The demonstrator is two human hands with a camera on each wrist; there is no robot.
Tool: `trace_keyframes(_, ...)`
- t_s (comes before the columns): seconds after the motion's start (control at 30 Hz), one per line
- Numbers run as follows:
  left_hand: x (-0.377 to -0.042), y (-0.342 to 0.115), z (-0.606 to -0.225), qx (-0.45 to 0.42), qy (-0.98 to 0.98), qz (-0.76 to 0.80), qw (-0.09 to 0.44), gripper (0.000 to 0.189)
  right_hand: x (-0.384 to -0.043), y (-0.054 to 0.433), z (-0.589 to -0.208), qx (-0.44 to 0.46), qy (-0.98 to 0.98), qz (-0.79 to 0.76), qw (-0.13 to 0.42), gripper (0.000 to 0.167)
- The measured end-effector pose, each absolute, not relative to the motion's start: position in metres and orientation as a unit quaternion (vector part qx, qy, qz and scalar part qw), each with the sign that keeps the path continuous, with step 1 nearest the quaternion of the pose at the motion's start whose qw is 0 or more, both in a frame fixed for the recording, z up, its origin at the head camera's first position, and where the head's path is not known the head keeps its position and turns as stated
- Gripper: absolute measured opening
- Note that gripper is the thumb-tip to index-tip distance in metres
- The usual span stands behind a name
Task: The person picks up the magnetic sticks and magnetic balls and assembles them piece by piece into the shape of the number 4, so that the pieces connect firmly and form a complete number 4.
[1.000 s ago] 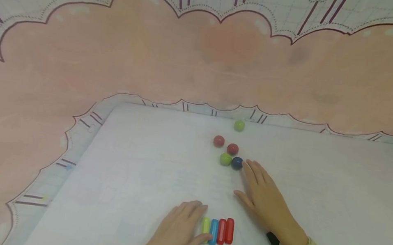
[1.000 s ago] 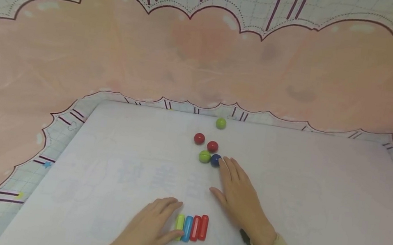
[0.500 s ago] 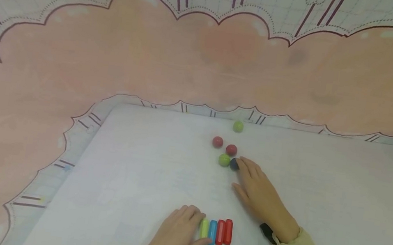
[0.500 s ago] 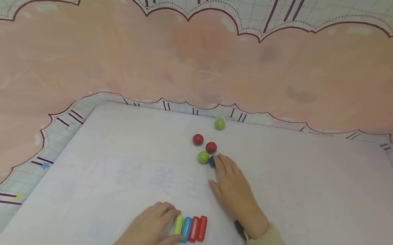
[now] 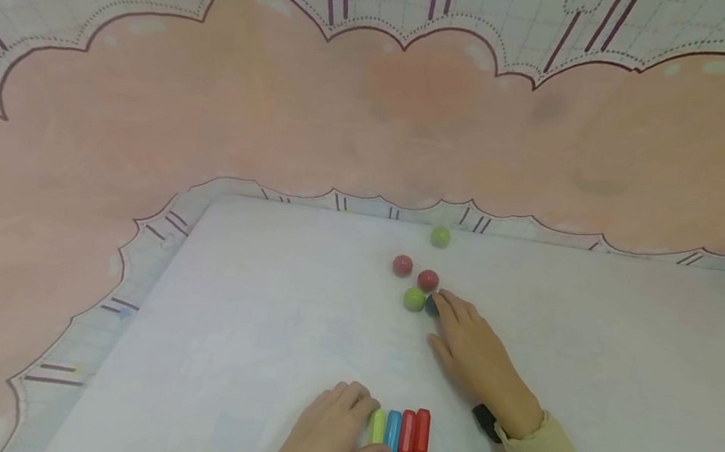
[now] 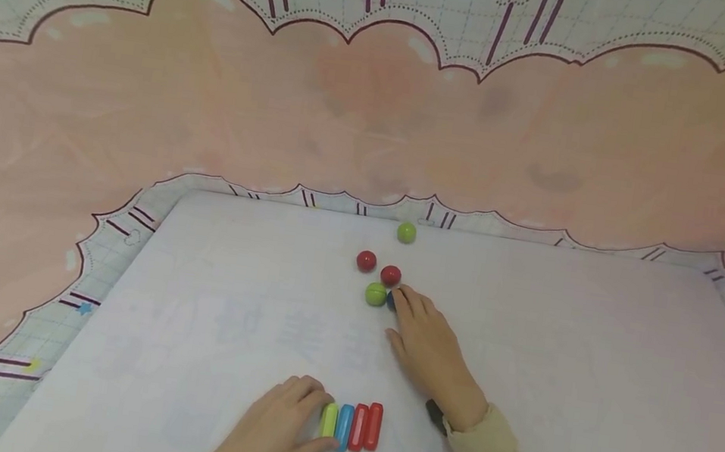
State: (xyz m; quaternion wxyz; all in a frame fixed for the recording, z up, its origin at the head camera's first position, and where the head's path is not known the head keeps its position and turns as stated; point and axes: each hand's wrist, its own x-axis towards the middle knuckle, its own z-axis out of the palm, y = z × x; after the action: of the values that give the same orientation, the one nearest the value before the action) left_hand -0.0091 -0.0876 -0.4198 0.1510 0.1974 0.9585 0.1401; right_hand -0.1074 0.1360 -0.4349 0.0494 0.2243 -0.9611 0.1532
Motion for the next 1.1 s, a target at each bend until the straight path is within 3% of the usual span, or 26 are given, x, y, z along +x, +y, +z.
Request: trace_keyframes(1.1,-0.006,-0.089,-0.418,0.153,0.947,0.207,0.191,0.047,-0.128,0.127,-0.428,0.152,-0.969,0.192,0.014,0.045)
